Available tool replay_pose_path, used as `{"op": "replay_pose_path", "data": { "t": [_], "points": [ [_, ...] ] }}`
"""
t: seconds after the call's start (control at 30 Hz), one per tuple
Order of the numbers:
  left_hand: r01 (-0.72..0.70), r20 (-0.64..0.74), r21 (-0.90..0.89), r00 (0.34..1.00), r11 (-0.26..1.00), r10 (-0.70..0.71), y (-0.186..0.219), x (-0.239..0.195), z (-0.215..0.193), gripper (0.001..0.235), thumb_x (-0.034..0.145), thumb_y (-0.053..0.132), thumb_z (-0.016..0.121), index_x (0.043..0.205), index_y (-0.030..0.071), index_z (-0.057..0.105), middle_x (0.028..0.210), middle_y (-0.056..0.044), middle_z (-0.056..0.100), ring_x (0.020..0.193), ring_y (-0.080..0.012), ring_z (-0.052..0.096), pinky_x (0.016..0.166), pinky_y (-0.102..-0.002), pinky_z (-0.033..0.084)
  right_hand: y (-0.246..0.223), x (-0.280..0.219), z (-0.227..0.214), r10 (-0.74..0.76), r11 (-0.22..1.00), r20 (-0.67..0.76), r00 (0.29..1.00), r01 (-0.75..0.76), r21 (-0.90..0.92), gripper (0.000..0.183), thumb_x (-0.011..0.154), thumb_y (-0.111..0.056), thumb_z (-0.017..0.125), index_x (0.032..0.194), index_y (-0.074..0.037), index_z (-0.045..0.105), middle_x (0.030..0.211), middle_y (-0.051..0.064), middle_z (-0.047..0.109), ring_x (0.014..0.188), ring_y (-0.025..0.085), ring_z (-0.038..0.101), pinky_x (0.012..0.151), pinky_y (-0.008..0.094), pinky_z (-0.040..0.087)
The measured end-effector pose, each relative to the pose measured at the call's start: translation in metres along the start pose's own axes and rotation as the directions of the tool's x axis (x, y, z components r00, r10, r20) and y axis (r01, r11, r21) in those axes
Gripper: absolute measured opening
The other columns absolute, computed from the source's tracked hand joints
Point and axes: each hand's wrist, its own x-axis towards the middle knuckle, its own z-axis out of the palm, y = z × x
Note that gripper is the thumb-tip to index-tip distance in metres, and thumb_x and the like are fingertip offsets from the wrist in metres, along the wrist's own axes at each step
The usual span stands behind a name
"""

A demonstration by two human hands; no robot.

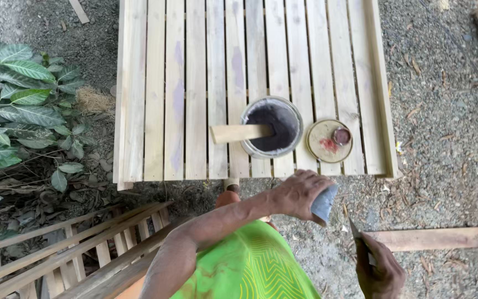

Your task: The person uses two putty knives to apply a grey filler paste into the gaps between horizontal wooden slats of a pallet. They scoop the filler from a yellow can and spread it along the seams, occasionally scraping the tools together to clean them.

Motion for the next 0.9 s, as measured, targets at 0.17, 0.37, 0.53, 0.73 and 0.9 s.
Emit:
{"op": "replay_pose_path", "data": {
  "t": [0.17, 0.37, 0.53, 0.73, 0.9],
  "points": [
    [-0.023, -0.006, 0.042, 1.0, 0.999, 0.023, 0.013, -0.002, -0.007, 0.105, 0.07, 0.052, 0.083, 0.151, -0.001, 0.041, 0.134, -0.021, 0.061, 0.12, -0.0336, 0.063, 0.112, -0.048, 0.047, -0.057, 0.029, -0.021, -0.259, 0.96, 0.134, 0.956, 0.271, -0.076, 0.037, 0.084, -0.003, 0.072, 0.12, -0.012, 0.072, 0.113, 0.008, 0.077, 0.098, 0.023, 0.073, 0.081, 0.036, 0.058],
    [0.014, -0.138, 0.12, 0.99, 0.993, 0.003, 0.023, -0.013, 0.0, 0.096, 0.064, 0.041, 0.092, 0.137, -0.002, 0.047, 0.132, -0.023, 0.06, 0.121, -0.0405, 0.058, 0.106, -0.053, 0.043, -0.066, 0.022, -0.023, -0.379, 0.909, 0.135, 0.916, 0.395, -0.129, 0.039, 0.09, -0.001, 0.068, 0.126, -0.014, 0.069, 0.124, 0.003, 0.073, 0.095, 0.021, 0.066, 0.078, 0.035, 0.054],
    [0.039, -0.085, 0.105, 0.996, 0.994, -0.03, 0.054, -0.031, 0.009, 0.096, 0.065, 0.042, 0.094, 0.137, -0.004, 0.049, 0.134, -0.023, 0.059, 0.122, -0.0413, 0.057, 0.107, -0.054, 0.041, -0.054, -0.012, -0.024, -0.408, 0.876, 0.243, 0.88, 0.453, -0.166, 0.044, 0.083, -0.005, 0.068, 0.125, -0.014, 0.071, 0.125, 0.0, 0.071, 0.093, 0.021, 0.065, 0.074, 0.038, 0.052],
    [-0.051, 0.002, 0.049, 0.999, 0.997, 0.051, 0.096, -0.04, 0.014, 0.091, 0.059, 0.032, 0.091, 0.136, -0.002, 0.054, 0.137, -0.019, 0.062, 0.129, -0.0368, 0.059, 0.112, -0.049, 0.043, 0.006, 0.004, -0.002, -0.202, 0.895, 0.316, 0.927, 0.306, -0.326, 0.045, 0.087, 0.001, 0.065, 0.126, -0.019, 0.072, 0.122, -0.003, 0.073, 0.09, 0.021, 0.065, 0.07, 0.037, 0.052],
    [0.023, -0.092, -0.25, 0.995, 0.968, -0.047, 0.101, -0.06, 0.028, 0.087, 0.065, 0.05, 0.09, 0.128, -0.002, 0.059, 0.142, -0.025, 0.057, 0.131, -0.0387, 0.057, 0.112, -0.046, 0.047, 0.037, -0.028, 0.002, 0.097, 0.995, 0.003, 0.995, -0.097, 0.0, 0.02, 0.101, -0.012, 0.073, 0.121, -0.017, 0.071, 0.107, 0.001, 0.073, 0.087, 0.019, 0.069, 0.073, 0.037, 0.058]
  ]
}}
